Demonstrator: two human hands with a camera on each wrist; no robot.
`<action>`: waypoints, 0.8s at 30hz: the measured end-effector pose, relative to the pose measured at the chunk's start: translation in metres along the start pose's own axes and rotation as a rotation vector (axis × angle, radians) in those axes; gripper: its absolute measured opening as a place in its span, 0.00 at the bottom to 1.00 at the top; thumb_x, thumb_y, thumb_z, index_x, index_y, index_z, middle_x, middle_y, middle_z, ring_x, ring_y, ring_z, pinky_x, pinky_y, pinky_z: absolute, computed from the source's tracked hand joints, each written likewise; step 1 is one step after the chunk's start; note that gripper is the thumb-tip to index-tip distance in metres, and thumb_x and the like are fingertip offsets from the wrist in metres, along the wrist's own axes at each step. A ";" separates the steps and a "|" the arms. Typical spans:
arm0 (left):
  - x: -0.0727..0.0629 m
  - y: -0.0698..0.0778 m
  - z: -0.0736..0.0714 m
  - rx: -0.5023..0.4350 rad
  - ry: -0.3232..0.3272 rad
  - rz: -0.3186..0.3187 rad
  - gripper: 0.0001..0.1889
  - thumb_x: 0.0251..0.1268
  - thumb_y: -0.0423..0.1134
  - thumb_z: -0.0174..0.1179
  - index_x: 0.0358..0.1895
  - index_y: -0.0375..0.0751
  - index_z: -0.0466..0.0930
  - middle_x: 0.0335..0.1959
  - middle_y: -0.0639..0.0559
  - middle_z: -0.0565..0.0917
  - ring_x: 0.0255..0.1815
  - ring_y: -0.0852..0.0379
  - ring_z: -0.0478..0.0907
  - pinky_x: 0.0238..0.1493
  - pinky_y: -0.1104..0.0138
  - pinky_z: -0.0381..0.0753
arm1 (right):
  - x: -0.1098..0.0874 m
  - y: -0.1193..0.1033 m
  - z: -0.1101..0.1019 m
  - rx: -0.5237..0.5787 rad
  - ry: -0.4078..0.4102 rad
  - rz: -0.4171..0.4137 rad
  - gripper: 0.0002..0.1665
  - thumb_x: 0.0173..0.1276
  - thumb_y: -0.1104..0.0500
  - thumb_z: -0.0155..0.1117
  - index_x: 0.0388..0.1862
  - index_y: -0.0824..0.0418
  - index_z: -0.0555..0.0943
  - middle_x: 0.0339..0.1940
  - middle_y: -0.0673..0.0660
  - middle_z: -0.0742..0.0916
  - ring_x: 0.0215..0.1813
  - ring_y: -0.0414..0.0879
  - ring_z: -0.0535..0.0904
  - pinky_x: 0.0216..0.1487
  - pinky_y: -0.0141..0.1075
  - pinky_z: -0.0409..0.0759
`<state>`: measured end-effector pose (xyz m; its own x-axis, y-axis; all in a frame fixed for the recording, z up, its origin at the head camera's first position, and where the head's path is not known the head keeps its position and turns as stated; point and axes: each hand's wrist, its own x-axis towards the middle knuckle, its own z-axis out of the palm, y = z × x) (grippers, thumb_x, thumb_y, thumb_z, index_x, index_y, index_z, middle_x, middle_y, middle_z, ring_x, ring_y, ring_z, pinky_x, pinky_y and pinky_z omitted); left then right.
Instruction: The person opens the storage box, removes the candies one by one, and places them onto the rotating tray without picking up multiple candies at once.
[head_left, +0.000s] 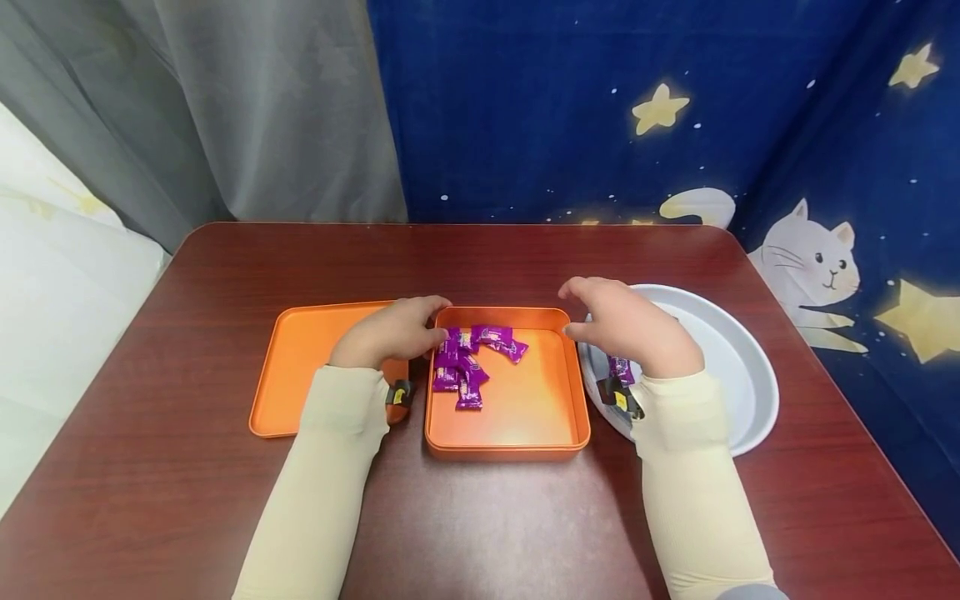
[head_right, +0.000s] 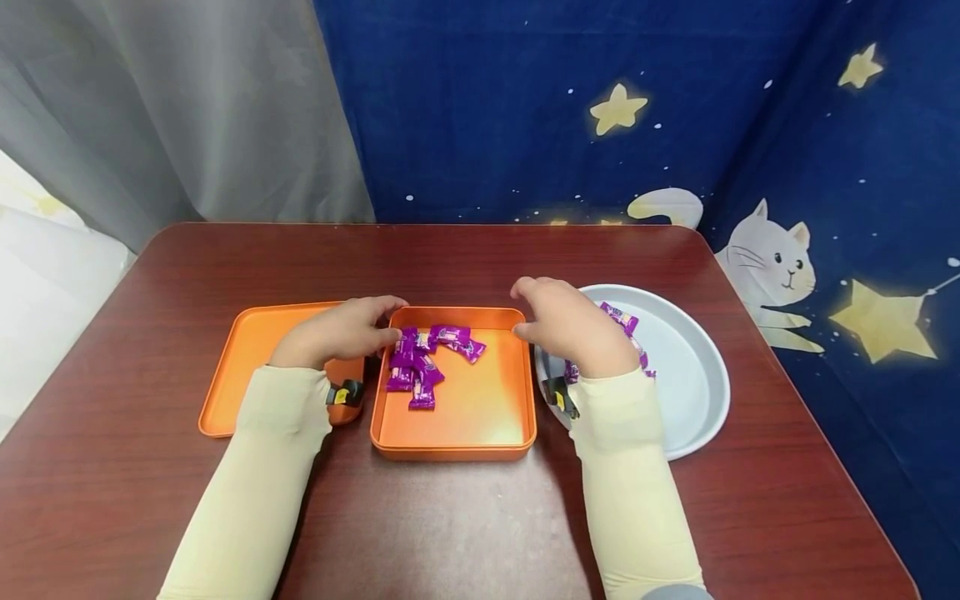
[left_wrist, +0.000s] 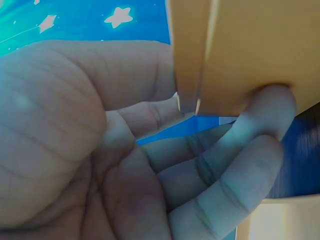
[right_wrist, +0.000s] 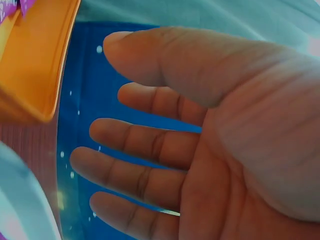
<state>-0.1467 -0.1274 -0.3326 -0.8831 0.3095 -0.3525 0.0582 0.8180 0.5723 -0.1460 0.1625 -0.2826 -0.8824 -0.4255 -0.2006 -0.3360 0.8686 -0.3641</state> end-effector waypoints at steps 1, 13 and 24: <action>0.000 0.000 0.000 -0.004 -0.002 0.000 0.28 0.73 0.40 0.56 0.73 0.41 0.64 0.62 0.41 0.74 0.54 0.45 0.74 0.61 0.50 0.75 | 0.001 -0.003 0.001 -0.008 0.004 -0.018 0.28 0.65 0.59 0.69 0.63 0.64 0.75 0.57 0.62 0.82 0.57 0.58 0.77 0.60 0.54 0.75; -0.003 0.002 -0.001 -0.015 0.000 0.016 0.27 0.73 0.39 0.56 0.73 0.41 0.65 0.57 0.42 0.76 0.51 0.46 0.75 0.59 0.52 0.77 | 0.019 -0.049 0.035 -0.146 -0.050 -0.209 0.29 0.64 0.56 0.72 0.63 0.62 0.77 0.54 0.60 0.83 0.54 0.53 0.79 0.59 0.47 0.77; -0.001 0.001 -0.001 -0.010 -0.001 0.023 0.26 0.73 0.39 0.56 0.72 0.42 0.66 0.55 0.43 0.77 0.49 0.47 0.76 0.57 0.53 0.78 | 0.030 -0.054 0.059 -0.169 -0.055 -0.281 0.18 0.66 0.58 0.69 0.53 0.60 0.80 0.42 0.55 0.82 0.42 0.48 0.78 0.51 0.40 0.80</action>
<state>-0.1458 -0.1270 -0.3308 -0.8813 0.3284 -0.3399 0.0739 0.8061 0.5872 -0.1353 0.0874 -0.3227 -0.7299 -0.6636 -0.1639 -0.6179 0.7431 -0.2570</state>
